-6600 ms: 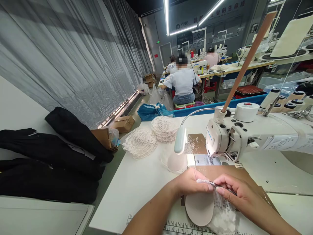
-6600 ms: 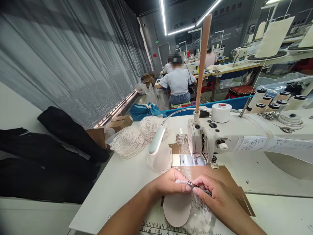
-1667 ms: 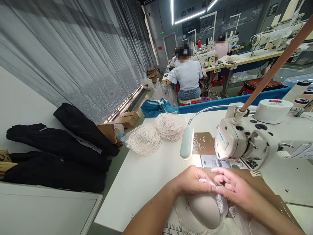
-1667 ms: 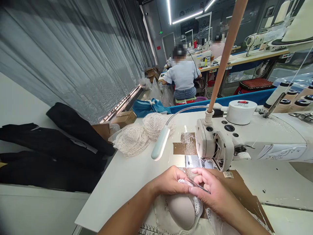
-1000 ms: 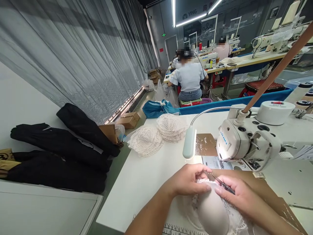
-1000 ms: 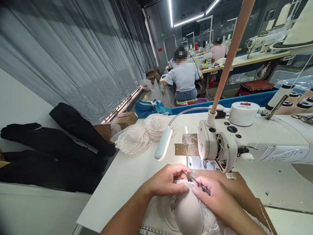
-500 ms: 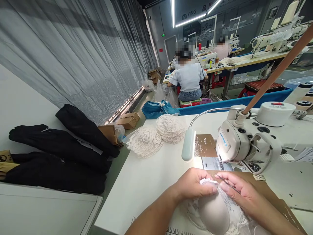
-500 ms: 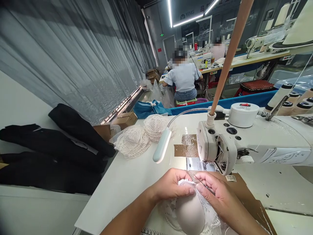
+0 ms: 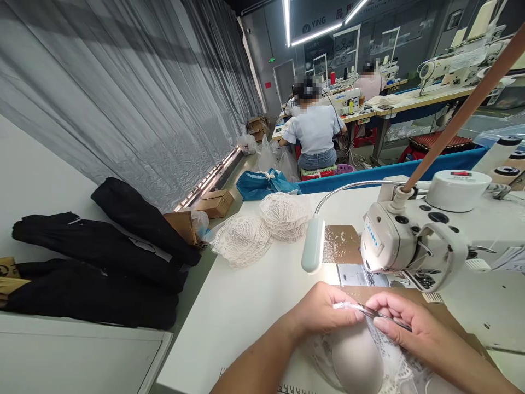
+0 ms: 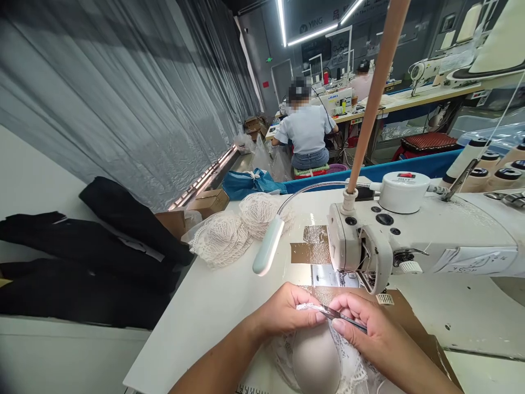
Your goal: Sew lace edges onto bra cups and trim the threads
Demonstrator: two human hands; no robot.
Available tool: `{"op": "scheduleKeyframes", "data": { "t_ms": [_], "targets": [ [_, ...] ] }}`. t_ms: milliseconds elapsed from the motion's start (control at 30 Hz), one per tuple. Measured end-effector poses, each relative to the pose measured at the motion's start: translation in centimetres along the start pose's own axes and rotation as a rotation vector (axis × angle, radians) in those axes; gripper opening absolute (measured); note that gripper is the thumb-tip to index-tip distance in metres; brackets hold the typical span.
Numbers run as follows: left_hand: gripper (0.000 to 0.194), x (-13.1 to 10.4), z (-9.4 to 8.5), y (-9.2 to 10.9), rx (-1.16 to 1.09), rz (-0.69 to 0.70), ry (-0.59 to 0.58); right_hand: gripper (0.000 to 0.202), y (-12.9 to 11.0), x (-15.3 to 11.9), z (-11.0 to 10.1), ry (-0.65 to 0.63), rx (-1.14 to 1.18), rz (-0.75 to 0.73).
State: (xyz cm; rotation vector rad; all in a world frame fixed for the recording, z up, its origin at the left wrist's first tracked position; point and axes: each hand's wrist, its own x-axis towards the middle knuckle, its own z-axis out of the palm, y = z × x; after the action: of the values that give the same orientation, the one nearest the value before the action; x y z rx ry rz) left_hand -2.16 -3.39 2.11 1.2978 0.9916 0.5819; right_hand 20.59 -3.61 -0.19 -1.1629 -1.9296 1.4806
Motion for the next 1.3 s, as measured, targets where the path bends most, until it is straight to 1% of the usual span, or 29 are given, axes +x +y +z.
{"op": "scheduleKeyframes", "data": {
  "t_ms": [133, 267, 400, 567, 700, 933, 1100, 1167, 1233, 1300],
  "targets": [
    [0.041, 0.0, 0.1, 0.0, 0.017, -0.043, -0.030, 0.042, -0.7, 0.0, 0.4, -0.016, 0.004, -0.018],
    [0.042, 0.0, 0.1, 0.2, 0.000, -0.028, -0.051, 0.042, -1.2, 0.0, 0.6, -0.015, 0.006, 0.008],
    [0.042, 0.0, 0.0, 0.3, 0.022, -0.036, -0.062, 0.042, -1.0, 0.0, 0.6, -0.029, 0.008, 0.004],
    [0.047, 0.0, -0.1, -0.1, 0.025, -0.064, -0.068, 0.042, -0.9, -0.1, 0.5, -0.069, 0.011, 0.019],
    [0.050, 0.0, -0.2, -0.1, 0.055, -0.079, -0.077, 0.043, -1.0, -0.1, 0.6, -0.065, 0.001, 0.020],
    [0.044, -0.2, -0.4, 0.3, 0.045, -0.068, -0.128, 0.045, -0.6, -0.3, 0.5, -0.063, -0.015, 0.060],
    [0.048, -0.3, 0.0, 0.5, 0.041, -0.096, -0.118, 0.039, -0.6, -0.2, 0.5, -0.098, -0.025, 0.017],
    [0.050, -0.3, 0.1, 0.4, 0.065, -0.112, -0.109, 0.036, -0.9, -0.1, 0.7, -0.088, -0.075, 0.011],
    [0.052, -0.1, 0.4, 0.2, 0.085, -0.115, -0.099, 0.036, -1.1, 0.0, 0.9, -0.045, -0.135, 0.013],
    [0.049, 0.0, 0.6, 0.0, 0.092, -0.103, -0.080, 0.039, -1.2, 0.1, 1.1, 0.006, -0.144, 0.014]
  ]
}}
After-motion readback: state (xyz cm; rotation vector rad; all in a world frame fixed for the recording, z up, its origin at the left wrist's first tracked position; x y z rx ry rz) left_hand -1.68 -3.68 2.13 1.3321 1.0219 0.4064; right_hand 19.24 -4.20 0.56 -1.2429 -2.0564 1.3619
